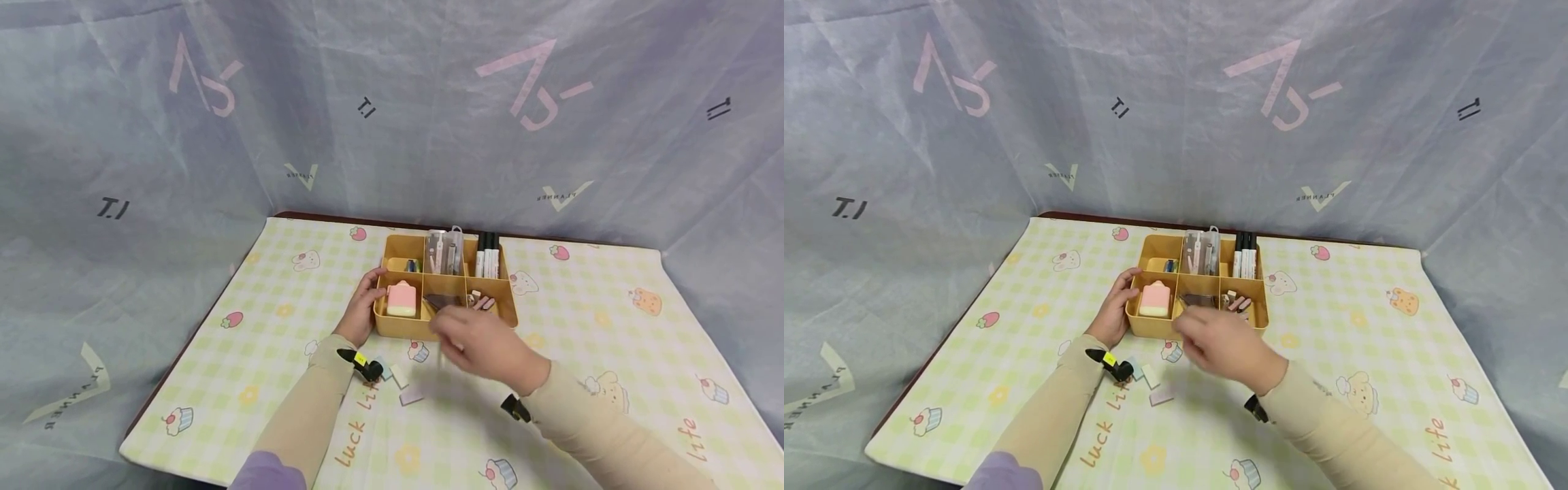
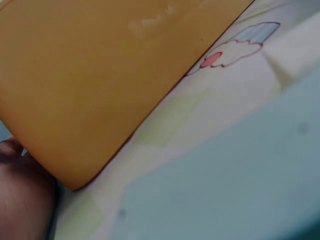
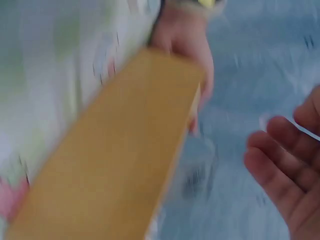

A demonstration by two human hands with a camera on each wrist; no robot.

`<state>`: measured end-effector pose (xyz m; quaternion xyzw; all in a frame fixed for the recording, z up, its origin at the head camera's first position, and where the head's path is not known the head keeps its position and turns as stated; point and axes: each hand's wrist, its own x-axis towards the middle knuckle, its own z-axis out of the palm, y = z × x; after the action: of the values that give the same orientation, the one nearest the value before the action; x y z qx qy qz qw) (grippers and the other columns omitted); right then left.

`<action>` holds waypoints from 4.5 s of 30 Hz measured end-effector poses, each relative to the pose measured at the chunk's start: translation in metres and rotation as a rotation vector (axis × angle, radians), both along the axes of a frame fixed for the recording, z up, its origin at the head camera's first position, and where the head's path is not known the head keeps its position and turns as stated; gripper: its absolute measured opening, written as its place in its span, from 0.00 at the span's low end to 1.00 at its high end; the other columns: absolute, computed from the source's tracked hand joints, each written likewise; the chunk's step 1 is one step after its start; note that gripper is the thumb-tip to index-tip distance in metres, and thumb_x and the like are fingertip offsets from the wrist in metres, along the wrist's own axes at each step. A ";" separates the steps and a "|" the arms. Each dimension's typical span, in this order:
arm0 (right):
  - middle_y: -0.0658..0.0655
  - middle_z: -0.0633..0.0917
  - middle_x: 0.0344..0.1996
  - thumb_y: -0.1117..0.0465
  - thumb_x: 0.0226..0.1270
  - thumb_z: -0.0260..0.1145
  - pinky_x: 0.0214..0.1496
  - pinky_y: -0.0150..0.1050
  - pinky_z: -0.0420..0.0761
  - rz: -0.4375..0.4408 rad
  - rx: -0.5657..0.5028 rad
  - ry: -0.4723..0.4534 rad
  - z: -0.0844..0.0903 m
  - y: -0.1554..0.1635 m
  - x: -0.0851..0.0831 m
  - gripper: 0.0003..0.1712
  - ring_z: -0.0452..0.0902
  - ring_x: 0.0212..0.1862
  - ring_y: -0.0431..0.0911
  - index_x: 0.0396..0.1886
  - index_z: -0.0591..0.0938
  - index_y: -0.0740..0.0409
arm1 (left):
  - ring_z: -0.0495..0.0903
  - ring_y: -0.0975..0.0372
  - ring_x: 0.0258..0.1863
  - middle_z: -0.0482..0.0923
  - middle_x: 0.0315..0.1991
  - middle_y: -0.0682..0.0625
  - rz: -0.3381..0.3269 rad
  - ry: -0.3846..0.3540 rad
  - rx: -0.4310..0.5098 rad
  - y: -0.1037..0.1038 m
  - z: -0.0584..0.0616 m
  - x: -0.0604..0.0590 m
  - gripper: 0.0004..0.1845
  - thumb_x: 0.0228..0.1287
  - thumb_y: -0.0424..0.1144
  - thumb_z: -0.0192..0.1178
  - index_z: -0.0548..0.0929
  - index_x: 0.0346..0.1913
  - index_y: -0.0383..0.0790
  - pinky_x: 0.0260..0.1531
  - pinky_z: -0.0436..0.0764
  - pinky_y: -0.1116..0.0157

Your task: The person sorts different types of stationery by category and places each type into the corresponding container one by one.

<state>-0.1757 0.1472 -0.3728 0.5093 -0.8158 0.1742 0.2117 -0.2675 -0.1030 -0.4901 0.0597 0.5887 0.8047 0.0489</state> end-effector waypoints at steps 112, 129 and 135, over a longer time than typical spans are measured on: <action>0.52 0.84 0.55 0.55 0.60 0.75 0.58 0.40 0.79 -0.007 0.350 -0.389 -0.036 -0.053 0.004 0.27 0.81 0.55 0.45 0.59 0.81 0.56 | 0.54 0.54 0.75 0.51 0.80 0.47 -0.031 0.024 0.060 -0.001 0.001 -0.004 0.25 0.72 0.30 0.46 0.64 0.71 0.38 0.73 0.55 0.50; 0.51 0.87 0.49 0.60 0.60 0.75 0.54 0.38 0.82 0.003 0.211 -0.305 -0.007 -0.047 0.010 0.18 0.83 0.50 0.43 0.50 0.85 0.56 | 0.58 0.53 0.73 0.57 0.76 0.46 -0.016 0.018 0.072 0.000 0.002 -0.002 0.24 0.71 0.31 0.49 0.67 0.69 0.42 0.72 0.57 0.51; 0.56 0.87 0.51 0.59 0.59 0.77 0.52 0.43 0.83 -0.112 0.067 -0.173 0.043 -0.026 -0.003 0.22 0.85 0.50 0.48 0.52 0.85 0.59 | 0.54 0.54 0.76 0.54 0.78 0.47 -0.009 0.006 0.049 0.000 0.003 -0.002 0.27 0.71 0.31 0.49 0.63 0.72 0.38 0.74 0.55 0.50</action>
<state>-0.1785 0.1212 -0.3295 0.4528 -0.8635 0.1782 0.1327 -0.2697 -0.1034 -0.4871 0.0659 0.5687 0.8184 0.0495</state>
